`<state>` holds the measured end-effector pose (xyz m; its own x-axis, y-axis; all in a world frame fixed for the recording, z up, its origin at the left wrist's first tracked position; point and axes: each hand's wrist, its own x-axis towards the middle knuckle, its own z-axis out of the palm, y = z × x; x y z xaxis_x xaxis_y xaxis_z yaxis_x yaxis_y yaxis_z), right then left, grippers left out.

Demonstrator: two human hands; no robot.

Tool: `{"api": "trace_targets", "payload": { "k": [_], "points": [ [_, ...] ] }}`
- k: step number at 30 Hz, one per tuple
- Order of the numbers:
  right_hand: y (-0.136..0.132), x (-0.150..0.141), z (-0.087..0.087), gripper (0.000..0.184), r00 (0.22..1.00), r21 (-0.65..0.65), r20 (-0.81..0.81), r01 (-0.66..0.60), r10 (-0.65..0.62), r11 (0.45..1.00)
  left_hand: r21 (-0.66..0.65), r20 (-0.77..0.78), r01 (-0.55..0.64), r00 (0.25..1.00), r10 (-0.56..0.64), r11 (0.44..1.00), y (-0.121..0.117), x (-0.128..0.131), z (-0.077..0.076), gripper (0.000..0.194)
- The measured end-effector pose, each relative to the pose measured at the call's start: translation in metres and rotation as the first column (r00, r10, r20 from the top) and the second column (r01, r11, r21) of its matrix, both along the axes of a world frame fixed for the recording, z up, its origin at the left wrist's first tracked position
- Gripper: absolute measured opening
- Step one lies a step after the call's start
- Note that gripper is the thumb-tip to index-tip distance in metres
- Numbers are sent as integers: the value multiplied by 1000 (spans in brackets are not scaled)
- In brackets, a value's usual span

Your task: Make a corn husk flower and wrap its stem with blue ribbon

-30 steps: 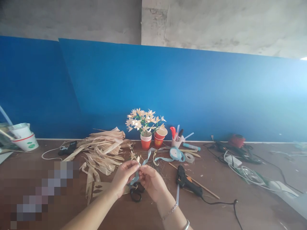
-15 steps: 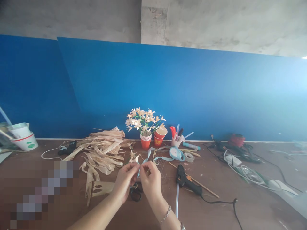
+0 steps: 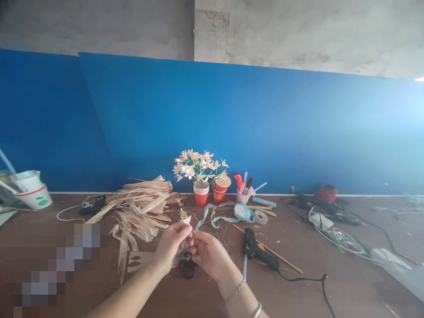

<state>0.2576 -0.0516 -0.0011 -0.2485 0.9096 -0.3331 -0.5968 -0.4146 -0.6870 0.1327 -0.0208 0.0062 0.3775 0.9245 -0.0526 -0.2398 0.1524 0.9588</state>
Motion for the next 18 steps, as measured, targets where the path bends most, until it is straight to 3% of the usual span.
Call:
{"api": "trace_targets", "payload": {
  "k": [4,11,15,18],
  "points": [
    [0,5,-6,12,984,-25,-171,-45,40,999,14,26,30,999,-30,999,1,-3,0,30],
    [-1,5,-7,14,974,-10,-222,-45,42,999,-5,59,59,997,-59,998,2,-4,-1,31],
    [-1,1,-2,21,992,88,5,126,-127,988,5,44,21,999,-22,1000,2,-1,-3,30],
    [-1,-2,3,25,905,263,291,236,-310,935,-27,20,-47,999,47,999,1,2,-5,31]
  ]
}}
